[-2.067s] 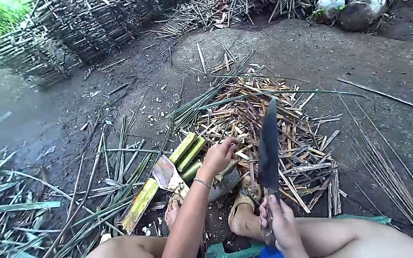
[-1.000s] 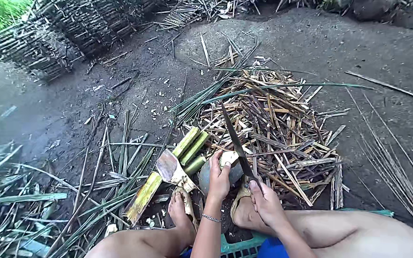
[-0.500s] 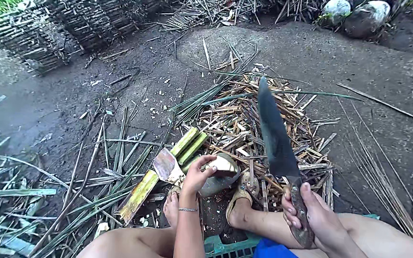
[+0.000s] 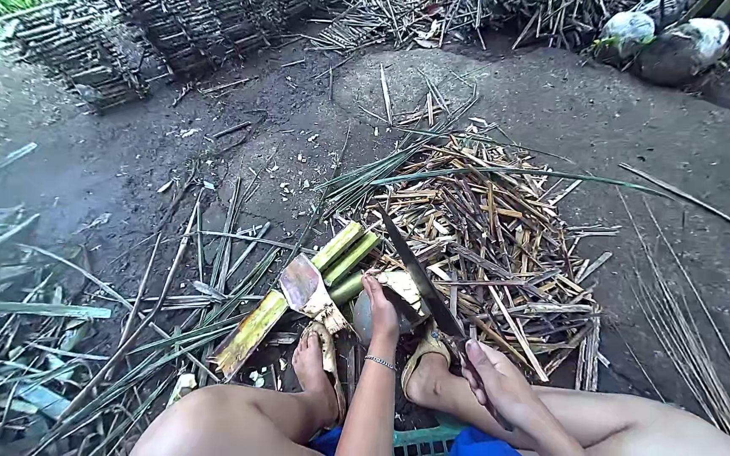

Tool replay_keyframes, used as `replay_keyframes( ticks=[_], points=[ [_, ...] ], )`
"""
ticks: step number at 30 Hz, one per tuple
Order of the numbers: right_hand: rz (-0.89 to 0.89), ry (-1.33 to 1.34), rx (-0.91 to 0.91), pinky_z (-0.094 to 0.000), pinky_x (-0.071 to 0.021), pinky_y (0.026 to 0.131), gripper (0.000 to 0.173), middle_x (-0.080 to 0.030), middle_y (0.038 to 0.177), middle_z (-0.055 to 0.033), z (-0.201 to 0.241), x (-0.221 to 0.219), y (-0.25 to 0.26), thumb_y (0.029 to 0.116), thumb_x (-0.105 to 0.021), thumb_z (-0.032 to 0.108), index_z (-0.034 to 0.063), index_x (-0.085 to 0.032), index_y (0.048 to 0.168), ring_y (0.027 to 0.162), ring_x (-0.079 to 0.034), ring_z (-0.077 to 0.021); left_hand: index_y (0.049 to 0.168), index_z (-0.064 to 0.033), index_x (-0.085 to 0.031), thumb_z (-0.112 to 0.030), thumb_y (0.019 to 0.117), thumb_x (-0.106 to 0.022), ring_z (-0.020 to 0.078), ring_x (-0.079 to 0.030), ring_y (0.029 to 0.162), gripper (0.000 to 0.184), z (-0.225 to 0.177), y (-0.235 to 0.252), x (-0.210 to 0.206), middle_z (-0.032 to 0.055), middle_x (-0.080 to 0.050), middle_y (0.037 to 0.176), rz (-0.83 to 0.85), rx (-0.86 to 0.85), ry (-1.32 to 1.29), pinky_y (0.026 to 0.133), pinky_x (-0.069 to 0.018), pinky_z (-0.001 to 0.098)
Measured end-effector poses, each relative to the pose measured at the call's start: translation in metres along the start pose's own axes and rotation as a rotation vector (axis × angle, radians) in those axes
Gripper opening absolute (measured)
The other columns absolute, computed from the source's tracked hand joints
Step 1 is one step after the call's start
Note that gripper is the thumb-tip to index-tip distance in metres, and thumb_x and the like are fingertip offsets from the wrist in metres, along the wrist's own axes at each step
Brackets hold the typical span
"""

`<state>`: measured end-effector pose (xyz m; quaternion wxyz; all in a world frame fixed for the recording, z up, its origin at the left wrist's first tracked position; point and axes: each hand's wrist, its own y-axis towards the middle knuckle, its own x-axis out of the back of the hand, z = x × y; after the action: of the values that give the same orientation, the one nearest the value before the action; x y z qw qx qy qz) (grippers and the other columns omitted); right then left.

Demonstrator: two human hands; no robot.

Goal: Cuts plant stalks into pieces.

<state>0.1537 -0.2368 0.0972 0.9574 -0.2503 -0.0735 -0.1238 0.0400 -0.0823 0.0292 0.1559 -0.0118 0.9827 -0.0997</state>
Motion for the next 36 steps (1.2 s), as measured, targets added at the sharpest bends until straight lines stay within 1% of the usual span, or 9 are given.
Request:
replay_keyframes(
  ticks=[3, 10, 12, 15, 18, 29, 31, 34, 36],
  points=[
    [-0.046, -0.061, 0.071, -0.0178, -0.0438, 0.044, 0.043, -0.051, 0.059, 0.0088, 0.015, 0.007, -0.001, 0.1074, -0.036, 0.042, 0.0129, -0.059, 0.086, 0.045, -0.048, -0.001, 0.149, 0.006, -0.031, -0.031, 0.1123, -0.012, 0.0203, -0.036, 0.142, 0.055, -0.009, 0.003, -0.012, 0.0241, -0.034, 0.155, -0.073, 0.065, -0.006, 0.12, -0.0261, 0.0327],
    [-0.087, 0.282, 0.941, -0.0157, -0.0519, 0.06, 0.056, -0.063, 0.073, 0.0169, 0.066, 0.023, 0.0, 0.0905, -0.041, 0.08, 0.0314, -0.068, 0.095, 0.064, -0.061, 0.0031, 0.147, 0.0074, -0.032, -0.027, 0.1099, -0.015, 0.024, -0.034, 0.145, 0.053, -0.002, 0.008, -0.016, 0.0281, -0.032, 0.155, 0.023, 0.047, -0.003, 0.121, -0.025, 0.0362],
    [-0.153, 0.125, 0.744, -0.0139, -0.0497, 0.056, 0.058, -0.06, 0.068, 0.0187, 0.04, 0.017, 0.008, 0.0935, -0.039, 0.078, 0.027, -0.066, 0.088, 0.061, -0.057, 0.0066, 0.147, 0.0059, -0.032, -0.027, 0.1093, -0.016, 0.0225, -0.035, 0.144, 0.053, 0.001, 0.01, -0.017, 0.0266, -0.032, 0.155, 0.037, 0.048, -0.025, 0.121, -0.0264, 0.0361],
    [-0.057, -0.301, 0.136, -0.0298, -0.048, 0.052, 0.058, -0.05, 0.062, 0.0048, 0.004, 0.014, 0.024, 0.1057, -0.03, 0.055, 0.0092, -0.062, 0.087, 0.051, -0.051, -0.007, 0.146, 0.0049, -0.029, -0.028, 0.1085, -0.015, 0.0165, -0.045, 0.128, 0.052, 0.012, 0.011, -0.021, 0.0213, -0.042, 0.14, 0.004, 0.0, -0.088, 0.109, -0.0379, 0.0309],
    [-0.027, -0.278, 0.024, -0.0248, -0.0468, 0.048, 0.051, -0.049, 0.059, 0.0059, -0.002, 0.014, 0.028, 0.1075, -0.029, 0.046, 0.0113, -0.058, 0.083, 0.047, -0.049, -0.0054, 0.151, 0.0054, -0.023, -0.029, 0.1084, -0.016, 0.0161, -0.044, 0.13, 0.055, 0.024, 0.007, -0.026, 0.0211, -0.039, 0.145, 0.008, -0.008, -0.098, 0.109, -0.0376, 0.0288],
    [-0.082, -0.018, 0.098, -0.0173, -0.0451, 0.044, 0.045, -0.051, 0.059, 0.0104, -0.002, 0.001, 0.008, 0.1044, -0.041, 0.049, 0.0116, -0.059, 0.087, 0.045, -0.048, 0.0005, 0.153, 0.0071, -0.022, -0.036, 0.1082, -0.02, 0.0233, -0.037, 0.141, 0.062, 0.033, 0.004, -0.016, 0.0268, -0.031, 0.155, -0.136, -0.027, -0.031, 0.116, -0.0325, 0.036],
    [-0.121, 0.12, 0.232, -0.0165, -0.0472, 0.045, 0.048, -0.054, 0.063, 0.0139, 0.007, 0.011, -0.011, 0.1052, -0.039, 0.058, 0.0158, -0.059, 0.091, 0.048, -0.05, 0.0027, 0.154, 0.0073, -0.021, -0.032, 0.1097, -0.018, 0.0262, -0.032, 0.146, 0.06, 0.022, 0.009, 0.004, 0.0267, -0.028, 0.159, -0.23, -0.04, -0.004, 0.12, -0.0278, 0.0382],
    [-0.056, 0.298, 0.508, -0.0152, -0.0536, 0.057, 0.05, -0.067, 0.076, 0.02, 0.041, 0.039, -0.044, 0.0921, -0.04, 0.076, 0.0361, -0.07, 0.103, 0.063, -0.062, 0.0058, 0.153, 0.0071, -0.026, -0.03, 0.1113, -0.014, 0.0292, -0.035, 0.144, 0.057, 0.014, 0.024, 0.044, 0.0278, -0.032, 0.156, -0.543, -0.036, -0.072, 0.12, -0.0284, 0.0402],
    [-0.014, 0.344, 0.782, -0.0178, -0.0562, 0.065, 0.053, -0.069, 0.08, 0.0159, 0.065, 0.053, -0.047, 0.097, -0.041, 0.073, 0.0312, -0.072, 0.107, 0.069, -0.066, 0.0013, 0.15, 0.0071, -0.031, -0.03, 0.1128, -0.013, 0.027, -0.044, 0.134, 0.056, 0.01, 0.038, 0.063, 0.0254, -0.039, 0.148, -0.725, -0.042, -0.17, 0.114, -0.0343, 0.0375]
  ],
)
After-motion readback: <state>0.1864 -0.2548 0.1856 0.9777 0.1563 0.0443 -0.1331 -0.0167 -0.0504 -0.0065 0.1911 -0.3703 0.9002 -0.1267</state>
